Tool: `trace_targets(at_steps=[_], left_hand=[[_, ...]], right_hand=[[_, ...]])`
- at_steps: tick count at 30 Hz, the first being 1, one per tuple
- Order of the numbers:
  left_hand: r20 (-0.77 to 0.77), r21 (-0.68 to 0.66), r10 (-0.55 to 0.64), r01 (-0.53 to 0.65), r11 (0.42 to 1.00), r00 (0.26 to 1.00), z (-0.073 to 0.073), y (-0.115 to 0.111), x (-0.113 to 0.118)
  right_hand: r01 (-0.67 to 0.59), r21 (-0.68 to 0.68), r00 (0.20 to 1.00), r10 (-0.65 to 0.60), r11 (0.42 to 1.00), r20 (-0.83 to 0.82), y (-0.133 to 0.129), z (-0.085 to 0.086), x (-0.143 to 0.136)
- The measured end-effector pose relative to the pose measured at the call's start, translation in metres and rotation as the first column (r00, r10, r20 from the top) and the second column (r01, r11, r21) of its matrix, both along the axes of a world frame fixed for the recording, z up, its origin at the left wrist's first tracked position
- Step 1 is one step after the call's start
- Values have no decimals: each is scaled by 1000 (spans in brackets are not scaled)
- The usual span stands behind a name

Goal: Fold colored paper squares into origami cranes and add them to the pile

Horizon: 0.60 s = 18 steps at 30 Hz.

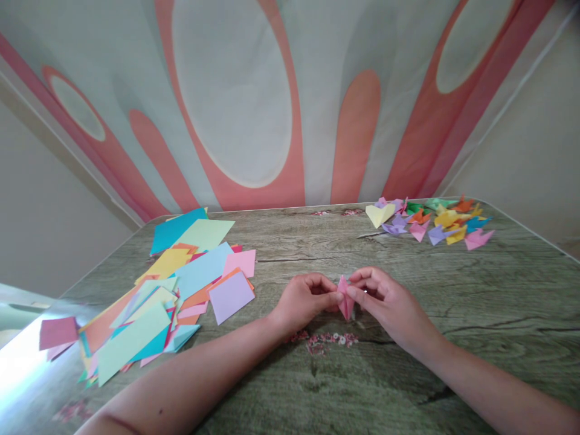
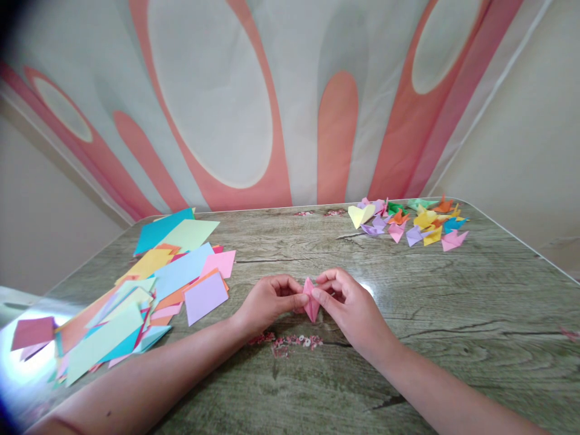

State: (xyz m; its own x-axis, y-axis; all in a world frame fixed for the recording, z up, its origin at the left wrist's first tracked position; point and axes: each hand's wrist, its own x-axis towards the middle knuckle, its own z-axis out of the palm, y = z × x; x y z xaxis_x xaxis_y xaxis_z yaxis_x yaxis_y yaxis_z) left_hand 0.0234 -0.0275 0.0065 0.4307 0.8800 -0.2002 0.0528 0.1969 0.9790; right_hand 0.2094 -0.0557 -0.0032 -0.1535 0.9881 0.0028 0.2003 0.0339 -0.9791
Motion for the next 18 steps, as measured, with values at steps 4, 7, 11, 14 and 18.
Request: trace_targets(at_steps=[4,7,11,14,18], left_hand=[[61,-13,15,-14,1000,998,1,2,-1],[84,-18,-11,12,1000,996,1,4,-3],[87,-7,-26,26,1000,996,-1,4,-2],[127,-15,-7,9,1000,992,-3,2,0],[152,-15,8,-6,1000,988,-3,0,1]], right_hand=[[36,-17,999,-36,999,0,-1,5,2],[-27,-29,999,26,999,-35,-1,6,3],[-97,-4,995,97,995,-9,-1,9,1],[-88,7,995,87,996,43,-3,11,0],[-76,-7,995,76,997,65,-4,13,-1]])
